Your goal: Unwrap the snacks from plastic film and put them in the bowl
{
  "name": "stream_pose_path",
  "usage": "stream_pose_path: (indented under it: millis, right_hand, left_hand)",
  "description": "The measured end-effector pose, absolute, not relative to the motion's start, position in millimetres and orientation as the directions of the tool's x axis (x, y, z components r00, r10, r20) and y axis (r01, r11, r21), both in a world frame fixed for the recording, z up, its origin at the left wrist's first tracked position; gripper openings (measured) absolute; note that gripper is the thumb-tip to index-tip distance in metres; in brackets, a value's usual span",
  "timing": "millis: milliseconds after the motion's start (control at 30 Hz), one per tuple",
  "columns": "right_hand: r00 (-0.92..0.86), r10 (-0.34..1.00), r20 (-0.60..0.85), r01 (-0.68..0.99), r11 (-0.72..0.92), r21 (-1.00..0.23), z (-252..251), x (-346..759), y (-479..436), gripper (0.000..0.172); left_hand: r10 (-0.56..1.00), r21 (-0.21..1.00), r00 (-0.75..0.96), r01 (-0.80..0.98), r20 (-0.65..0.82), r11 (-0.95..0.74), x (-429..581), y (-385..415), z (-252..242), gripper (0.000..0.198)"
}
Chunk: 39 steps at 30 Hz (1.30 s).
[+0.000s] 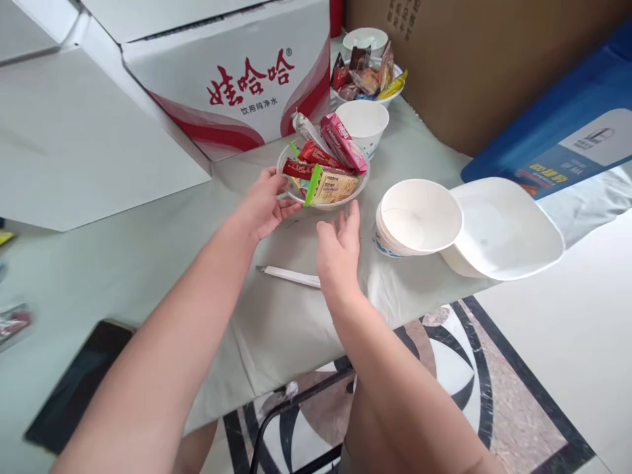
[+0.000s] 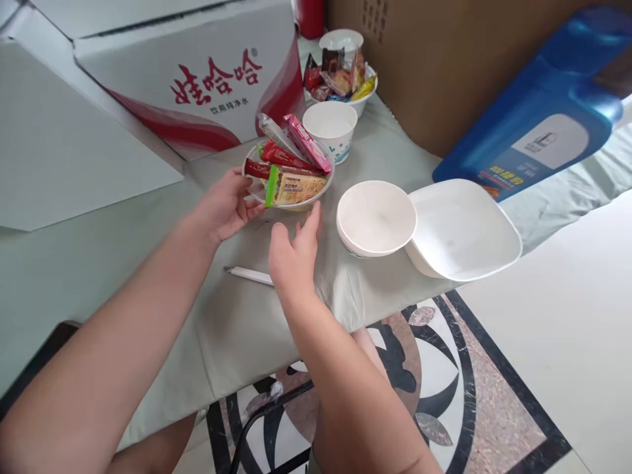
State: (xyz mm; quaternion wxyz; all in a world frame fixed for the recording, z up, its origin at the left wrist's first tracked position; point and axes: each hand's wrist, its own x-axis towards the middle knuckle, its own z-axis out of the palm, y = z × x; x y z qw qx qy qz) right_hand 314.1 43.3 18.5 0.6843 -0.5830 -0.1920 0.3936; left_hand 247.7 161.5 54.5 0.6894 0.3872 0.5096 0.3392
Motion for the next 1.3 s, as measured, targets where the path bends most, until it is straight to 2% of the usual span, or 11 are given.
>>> stream_pose_path:
  millis: [67, 167, 333, 467, 600, 833, 933, 1067, 1300]
  right_hand:
    - [0.623, 0.753, -0.211, -0.354, 0.031, -0.935, 16, 318, 41, 0.091]
    - [0.655, 0.738, -0.160, -0.343, 0.102, -0.934, 11, 321, 42, 0.088]
    - [0.699, 0.712, -0.058, -0.261, 0.180, -0.948, 2, 317, 47, 0.074]
    - [0.704, 0.710, -0.005, -0.201, 0.194, -0.960, -1, 314, 49, 0.066]
    - [0.755, 0.643, 0.129, -0.096, 0.303, -0.948, 3, 313, 47, 0.058]
    - [0.772, 0.564, 0.295, 0.116, 0.331, -0.936, 5, 312, 46, 0.045]
    - [0.747, 0.518, 0.418, 0.211, 0.411, -0.887, 7, 313, 46, 0.042]
    - [0.708, 0.442, 0.550, 0.327, 0.485, -0.811, 10, 310, 45, 0.044]
    - [0.691, 0.388, 0.610, 0.422, 0.469, -0.776, 14, 309, 47, 0.040]
  left_hand:
    - [0.861, 0.879, 0.250, -0.070, -0.443, 0.472, 265, 161, 56, 0.026]
    - [0.851, 0.874, 0.301, -0.097, -0.431, 0.476, 289, 158, 55, 0.033]
    - [0.817, 0.828, 0.336, -0.155, -0.469, 0.539, 323, 154, 55, 0.029]
    - [0.812, 0.785, 0.298, -0.235, -0.503, 0.573, 345, 152, 58, 0.037]
    - [0.799, 0.751, 0.326, -0.290, -0.505, 0.593, 360, 153, 60, 0.040]
    - [0.833, 0.817, 0.272, -0.204, -0.482, 0.540, 367, 160, 62, 0.042]
    - [0.830, 0.835, 0.299, -0.151, -0.471, 0.529, 360, 159, 61, 0.039]
    - [0.802, 0.850, 0.384, -0.076, -0.458, 0.521, 355, 154, 61, 0.034]
    - [0.702, 0.864, 0.591, -0.017, -0.398, 0.504, 370, 159, 60, 0.025]
